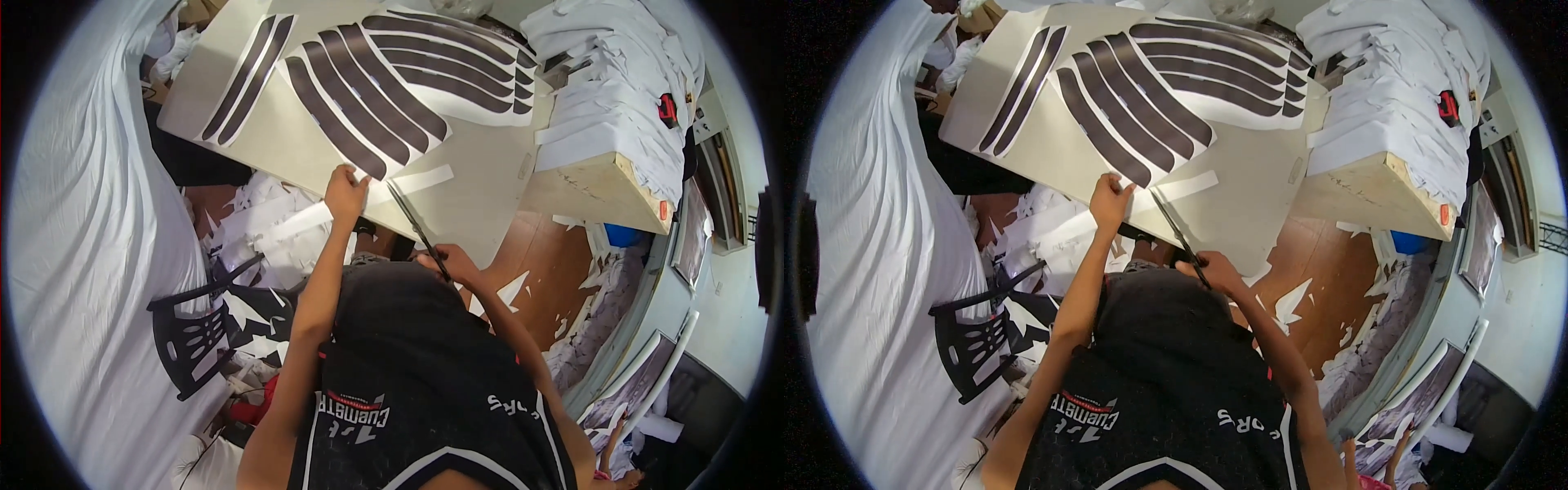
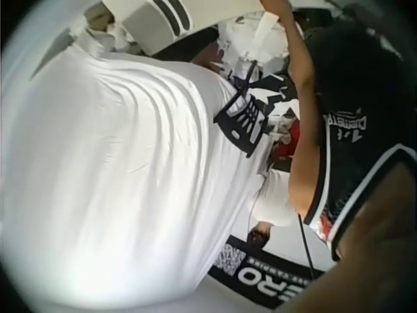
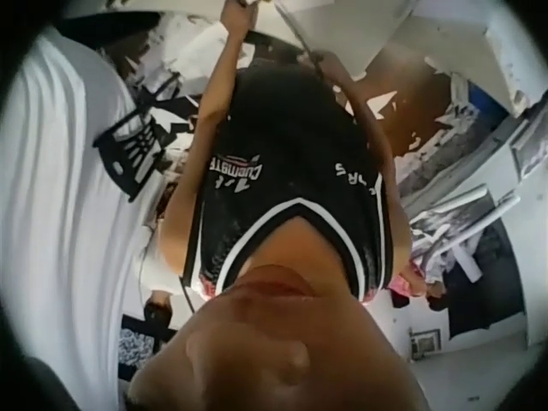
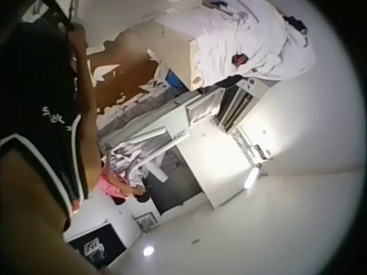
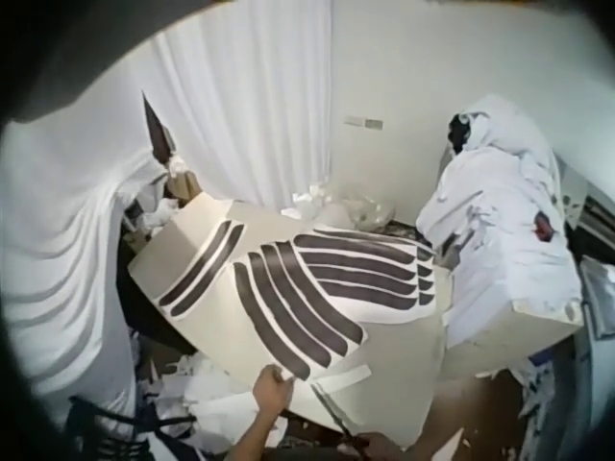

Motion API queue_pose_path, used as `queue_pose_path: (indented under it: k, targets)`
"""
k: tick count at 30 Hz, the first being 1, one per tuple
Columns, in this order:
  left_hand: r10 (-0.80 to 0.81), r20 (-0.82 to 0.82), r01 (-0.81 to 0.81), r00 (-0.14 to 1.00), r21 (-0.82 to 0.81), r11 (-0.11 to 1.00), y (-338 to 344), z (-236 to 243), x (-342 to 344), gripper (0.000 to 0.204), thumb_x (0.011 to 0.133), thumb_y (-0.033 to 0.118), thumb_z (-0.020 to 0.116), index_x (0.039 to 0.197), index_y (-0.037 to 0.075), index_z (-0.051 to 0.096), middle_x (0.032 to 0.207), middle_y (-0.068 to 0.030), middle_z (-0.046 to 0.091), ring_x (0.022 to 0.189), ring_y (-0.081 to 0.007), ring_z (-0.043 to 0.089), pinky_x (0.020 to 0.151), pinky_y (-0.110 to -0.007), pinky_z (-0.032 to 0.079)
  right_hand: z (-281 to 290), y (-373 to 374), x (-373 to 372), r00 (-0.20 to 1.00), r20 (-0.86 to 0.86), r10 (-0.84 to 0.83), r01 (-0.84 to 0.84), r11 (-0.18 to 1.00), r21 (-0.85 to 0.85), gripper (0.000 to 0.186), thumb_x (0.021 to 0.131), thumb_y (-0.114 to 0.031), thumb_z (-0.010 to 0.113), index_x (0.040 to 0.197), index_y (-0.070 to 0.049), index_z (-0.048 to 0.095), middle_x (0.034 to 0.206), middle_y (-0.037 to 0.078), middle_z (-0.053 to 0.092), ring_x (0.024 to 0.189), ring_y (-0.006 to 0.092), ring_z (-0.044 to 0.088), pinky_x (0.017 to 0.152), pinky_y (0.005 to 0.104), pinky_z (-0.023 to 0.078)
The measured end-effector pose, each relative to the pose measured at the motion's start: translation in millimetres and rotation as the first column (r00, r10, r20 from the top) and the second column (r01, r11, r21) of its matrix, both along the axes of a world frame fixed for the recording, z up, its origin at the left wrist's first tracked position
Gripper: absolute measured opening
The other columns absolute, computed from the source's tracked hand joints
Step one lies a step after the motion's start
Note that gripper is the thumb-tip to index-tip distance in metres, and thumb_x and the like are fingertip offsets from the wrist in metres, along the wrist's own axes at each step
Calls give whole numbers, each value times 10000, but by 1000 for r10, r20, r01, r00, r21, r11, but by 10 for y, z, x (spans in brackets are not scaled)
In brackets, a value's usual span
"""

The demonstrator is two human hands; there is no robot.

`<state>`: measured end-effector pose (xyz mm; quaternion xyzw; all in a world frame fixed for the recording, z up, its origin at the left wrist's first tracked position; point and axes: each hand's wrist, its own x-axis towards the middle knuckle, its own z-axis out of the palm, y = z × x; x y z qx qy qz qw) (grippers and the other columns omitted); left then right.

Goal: Cutting out printed clothing patterns from large sheets of fabric using scissors.

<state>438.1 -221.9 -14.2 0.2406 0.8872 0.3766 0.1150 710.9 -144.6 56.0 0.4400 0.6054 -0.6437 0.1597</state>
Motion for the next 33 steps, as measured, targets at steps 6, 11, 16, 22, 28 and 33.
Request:
queue_pose_path:
  k: [6, 11, 16, 22, 28, 33]
  targets:
    - [-225, -165, 229, 960, 9, 973, -444, 126, 83, 520, 806, 212, 745, 1276, 92, 559, 1162, -149, 573, 1041, -336, 563, 860, -408, 477, -133, -18, -161, 982, -16, 189, -184, 972, 143, 524, 821, -557, 716, 798, -36, 665, 578, -4, 541, 523, 97, 531, 494, 265, 396]
    - [-246, -177, 141, 953, -459, 877, -2026, -632, 148, 584, 870, 282, 667, 1405, 121, 499, 1300, -176, 549, 1188, -385, 516, 1005, -488, 417, 24, -80, 57, 984, -81, 158, -145, 979, 141, 495, 824, -527, 734, 808, -36, 673, 587, -5, 543, 522, 94, 530, 497, 252, 404]
    - [2, -325, -57, 946, -161, 985, -1606, -232, 99, 482, 899, 201, 639, 1344, 46, 537, 1258, -221, 555, 1191, -384, 517, 1028, -464, 404, -38, 37, 95, 999, -4, 32, -32, 998, 53, 600, 779, -601, 740, 691, -26, 596, 581, 44, 556, 521, 133, 547, 514, 295, 428]
    - [-188, -197, 211, 962, 98, 973, -437, 276, 201, 431, 893, 203, 655, 1307, 100, 593, 1226, -163, 583, 1116, -350, 558, 941, -440, 460, 92, 120, -84, 996, 5, 86, -86, 994, -65, 611, 779, -639, 729, 703, -50, 585, 586, 27, 551, 519, 121, 552, 514, 270, 439]
    - [-338, -405, 352, 850, -42, 935, -514, 19, 180, 332, 896, 166, 631, 1225, 130, 658, 1231, -116, 594, 1119, -312, 561, 935, -428, 468, -462, -50, -174, 994, -70, 87, -96, 985, -141, 470, 881, -503, 694, 783, -48, 625, 608, -17, 535, 510, 88, 524, 496, 250, 417]
    - [-345, -439, 346, 830, -81, 935, -531, -98, 251, 297, 886, 172, 636, 1176, 126, 676, 1268, -109, 584, 1149, -305, 550, 946, -428, 459, -441, -34, -339, 991, -63, 120, -122, 992, -44, 472, 869, -498, 712, 742, -60, 590, 594, -14, 520, 500, 89, 514, 495, 260, 416]
